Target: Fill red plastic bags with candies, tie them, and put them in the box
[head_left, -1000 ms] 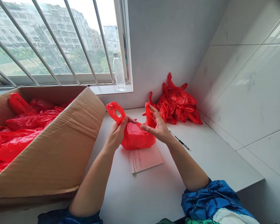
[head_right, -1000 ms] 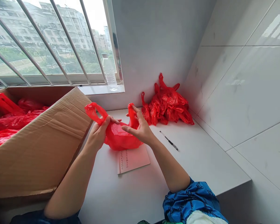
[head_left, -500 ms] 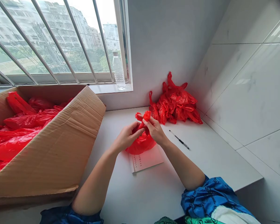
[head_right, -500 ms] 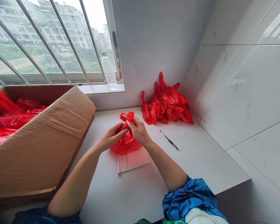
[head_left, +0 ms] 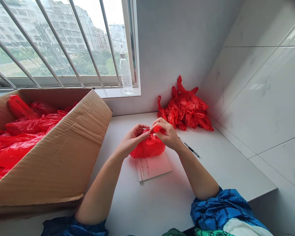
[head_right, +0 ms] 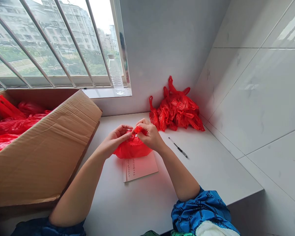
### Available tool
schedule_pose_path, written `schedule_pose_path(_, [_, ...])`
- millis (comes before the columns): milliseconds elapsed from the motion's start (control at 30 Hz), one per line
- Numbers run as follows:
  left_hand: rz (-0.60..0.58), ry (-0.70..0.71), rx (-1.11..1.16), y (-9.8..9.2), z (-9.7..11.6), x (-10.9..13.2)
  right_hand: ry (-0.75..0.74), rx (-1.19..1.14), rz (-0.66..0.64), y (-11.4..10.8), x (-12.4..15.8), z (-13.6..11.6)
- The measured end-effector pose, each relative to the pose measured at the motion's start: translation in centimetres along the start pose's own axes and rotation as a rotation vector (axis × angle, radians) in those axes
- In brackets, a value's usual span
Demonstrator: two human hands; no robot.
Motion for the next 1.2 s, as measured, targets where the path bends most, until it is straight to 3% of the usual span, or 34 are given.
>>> schedule_pose_path(167, [-0.048, 0.059, -0.229, 0.2, 0.1, 0.2, -0.018, 0.06, -0.035, 0.3, 0.3, -0.9])
schedule_pose_path(367, [-0.023, 0.072, -0.317, -0.1, -0.2, 0.2, -0.102, 0.134, -0.105, 1.0, 1.1, -1.7])
schedule_pose_path(600, [0.037, -0.022, 0.027, -0.2, 0.5, 0.6, -0.122, 0.166, -0.009, 0.8, 2.0, -1.8])
schedule_pose_path(733, [0.227, 0.053, 0.144, -2.2, -0.1, 0.2, -0.078, 0.176, -0.037, 0.6, 3.5, -1.7])
schedule_pose_path(867, [0.569, 0.181, -0.016, -6.5, -2.1, 0.0, 0.029, 0.14, -0.057, -0.6, 6.7, -0.4])
schedule_pose_path(933, [0.676, 0.21, -0.085, -8.2, -3.6, 0.2, 0.114, 0.096, -0.061, -1.2, 8.6, 0.7])
schedule_pose_path(1067, [0.74, 0.183, -0.142, -9.4, -6.3, 1.1, 0.261, -0.052, -0.108, -1.6, 11.1, 2.5])
schedule_pose_path(1200, [0.755, 0.176, -0.176, -9.7, -7.2, 2.6, 0.329, -0.127, -0.135, -2.0, 11.6, 3.3])
Point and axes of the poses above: each hand's wrist, its own x-axis away from the middle knuckle, its own y-axis out of the palm, z = x × y, the point moved 5 cm from there along -x, towards the middle knuckle, and after that the axes turned 2 degrees about z, right-handed, at the moved point
